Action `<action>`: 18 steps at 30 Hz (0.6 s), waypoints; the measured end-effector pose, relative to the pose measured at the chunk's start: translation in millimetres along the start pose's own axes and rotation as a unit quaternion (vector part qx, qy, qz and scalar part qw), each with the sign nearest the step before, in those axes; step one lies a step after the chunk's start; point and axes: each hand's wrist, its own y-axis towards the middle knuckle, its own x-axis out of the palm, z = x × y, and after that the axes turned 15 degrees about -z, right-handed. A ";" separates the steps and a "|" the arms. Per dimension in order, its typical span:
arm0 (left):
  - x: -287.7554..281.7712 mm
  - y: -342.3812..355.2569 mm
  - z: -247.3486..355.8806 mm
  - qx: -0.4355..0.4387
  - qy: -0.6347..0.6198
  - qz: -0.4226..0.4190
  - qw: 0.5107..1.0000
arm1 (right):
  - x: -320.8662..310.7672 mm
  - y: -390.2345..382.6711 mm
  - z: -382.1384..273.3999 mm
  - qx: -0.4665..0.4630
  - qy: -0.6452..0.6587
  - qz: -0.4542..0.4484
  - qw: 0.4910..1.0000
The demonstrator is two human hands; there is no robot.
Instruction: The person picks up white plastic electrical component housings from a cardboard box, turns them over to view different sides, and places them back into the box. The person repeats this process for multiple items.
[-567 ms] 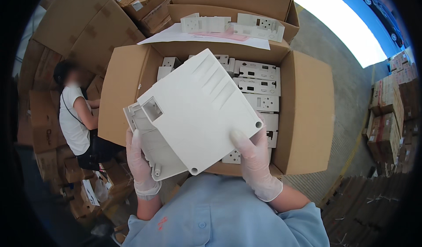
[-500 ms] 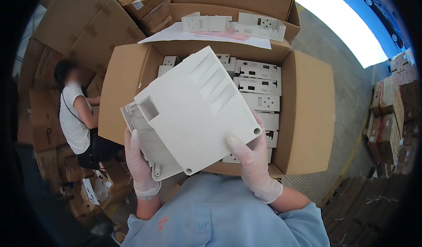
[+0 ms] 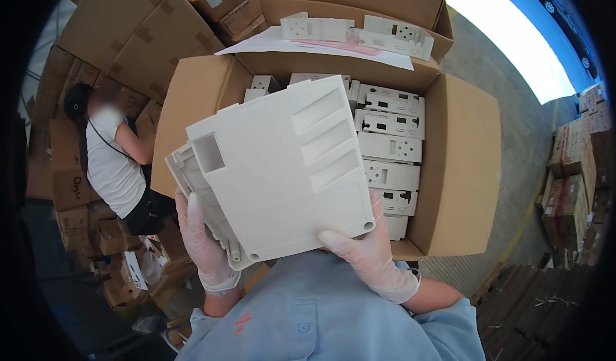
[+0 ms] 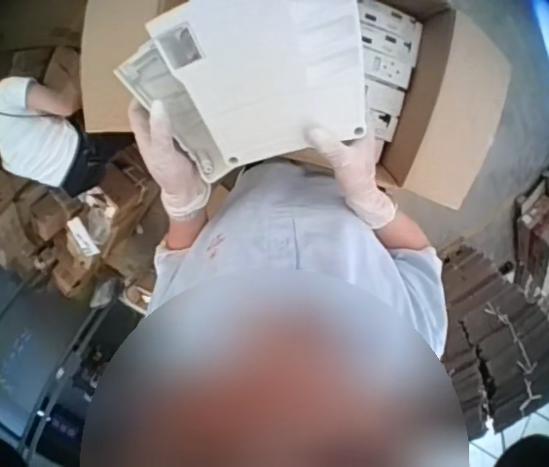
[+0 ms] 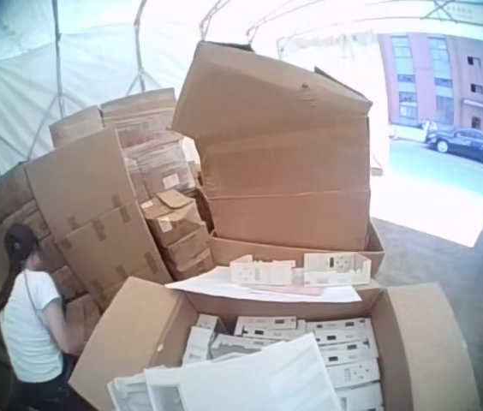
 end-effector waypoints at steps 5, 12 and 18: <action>0.5 -2.0 1.9 -0.002 0.005 -0.004 1.000 | -0.4 -0.1 1.1 -0.019 0.000 -0.006 1.000; 1.5 -3.1 5.1 0.008 0.019 -0.002 1.000 | 0.0 -2.3 0.8 -0.016 -0.014 -0.013 1.000; -1.9 -3.9 4.2 0.012 0.032 -0.016 0.999 | -2.4 -2.0 2.2 -0.012 -0.007 -0.017 1.000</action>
